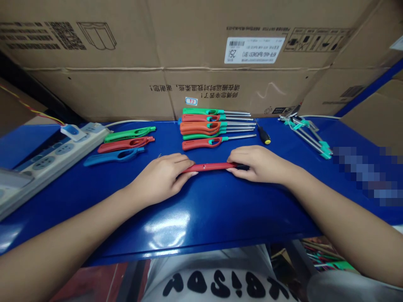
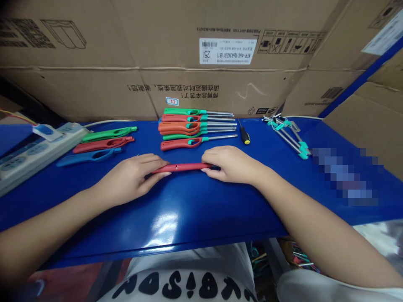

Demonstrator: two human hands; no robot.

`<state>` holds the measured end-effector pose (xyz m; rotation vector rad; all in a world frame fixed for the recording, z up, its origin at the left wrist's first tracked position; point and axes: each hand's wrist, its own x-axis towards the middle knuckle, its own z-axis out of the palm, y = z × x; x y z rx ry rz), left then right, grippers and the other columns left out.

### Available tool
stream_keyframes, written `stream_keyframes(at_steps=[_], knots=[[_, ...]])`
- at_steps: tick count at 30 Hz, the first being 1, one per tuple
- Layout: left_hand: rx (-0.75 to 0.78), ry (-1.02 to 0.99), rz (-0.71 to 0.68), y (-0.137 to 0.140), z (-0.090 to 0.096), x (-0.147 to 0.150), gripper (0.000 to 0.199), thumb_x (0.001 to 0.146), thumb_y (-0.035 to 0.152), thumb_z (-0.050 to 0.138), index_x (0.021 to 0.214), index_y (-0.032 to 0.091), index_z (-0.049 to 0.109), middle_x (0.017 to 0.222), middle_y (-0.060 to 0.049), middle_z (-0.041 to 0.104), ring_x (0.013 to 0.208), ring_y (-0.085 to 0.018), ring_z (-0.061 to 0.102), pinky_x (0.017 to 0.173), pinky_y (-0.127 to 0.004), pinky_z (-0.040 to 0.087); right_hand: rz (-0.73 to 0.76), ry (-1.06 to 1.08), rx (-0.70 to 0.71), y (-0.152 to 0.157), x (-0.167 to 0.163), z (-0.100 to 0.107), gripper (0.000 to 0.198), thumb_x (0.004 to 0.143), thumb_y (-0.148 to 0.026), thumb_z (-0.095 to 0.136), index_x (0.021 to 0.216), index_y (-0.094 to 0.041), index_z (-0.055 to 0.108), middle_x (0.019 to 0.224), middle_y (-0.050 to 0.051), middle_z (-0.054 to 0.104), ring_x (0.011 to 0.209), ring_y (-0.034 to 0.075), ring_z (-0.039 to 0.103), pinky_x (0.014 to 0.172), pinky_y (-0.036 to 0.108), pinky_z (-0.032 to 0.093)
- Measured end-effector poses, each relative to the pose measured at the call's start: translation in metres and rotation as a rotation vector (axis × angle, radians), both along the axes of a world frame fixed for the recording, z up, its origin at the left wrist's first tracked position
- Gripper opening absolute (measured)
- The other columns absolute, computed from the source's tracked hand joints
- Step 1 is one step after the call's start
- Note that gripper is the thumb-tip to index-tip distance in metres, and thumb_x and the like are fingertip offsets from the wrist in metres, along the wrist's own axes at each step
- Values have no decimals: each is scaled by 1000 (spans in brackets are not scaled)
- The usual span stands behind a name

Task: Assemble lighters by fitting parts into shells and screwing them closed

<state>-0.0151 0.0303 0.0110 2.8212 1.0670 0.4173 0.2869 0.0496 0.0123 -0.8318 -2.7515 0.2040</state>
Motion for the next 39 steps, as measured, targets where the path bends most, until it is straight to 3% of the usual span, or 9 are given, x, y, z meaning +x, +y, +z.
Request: stream_keyframes(at_steps=[10,16,23,29,35,39], knots=[[60,-26,-44,-6,-5,8,31,103,39,53,115,16,70,104,-7,74,94,-24,71,81,-35,55,55,21,39,-8,-10,-2,15,98,-28,55,91,-16,62,84,4,61,77,17,55,72,27,41],[106,-69,-119,-15,-8,13,31,103,37,53,104,13,72,91,-6,73,81,-21,69,74,-33,54,77,60,-4,-16,-24,-7,11,96,-26,58,91,-17,61,84,2,61,75,15,55,70,26,40],[79,-78,-111,-19,-10,18,31,105,36,50,107,14,71,92,-6,73,82,-21,69,73,-32,53,97,31,33,-20,-28,-6,22,99,-34,55,90,-16,64,82,3,63,76,17,55,70,28,41],[14,-123,-61,-12,-11,14,31,103,39,54,115,16,69,96,-5,74,87,-20,70,75,-30,54,12,29,97,-12,-19,-4,28,101,-36,52,93,-15,68,83,6,67,77,19,59,70,30,43],[34,-162,-38,-7,-8,9,30,103,39,54,102,14,71,91,-7,73,83,-21,68,74,-31,53,-69,57,50,-1,-5,-7,29,103,-36,49,101,-15,69,94,8,73,84,21,66,76,30,45],[-26,-149,23,-10,-4,11,32,105,37,48,96,13,67,89,-8,69,78,-22,66,69,-32,51,-108,-13,32,-5,-8,-4,33,105,-39,42,97,-16,65,88,7,70,79,21,64,72,31,42]])
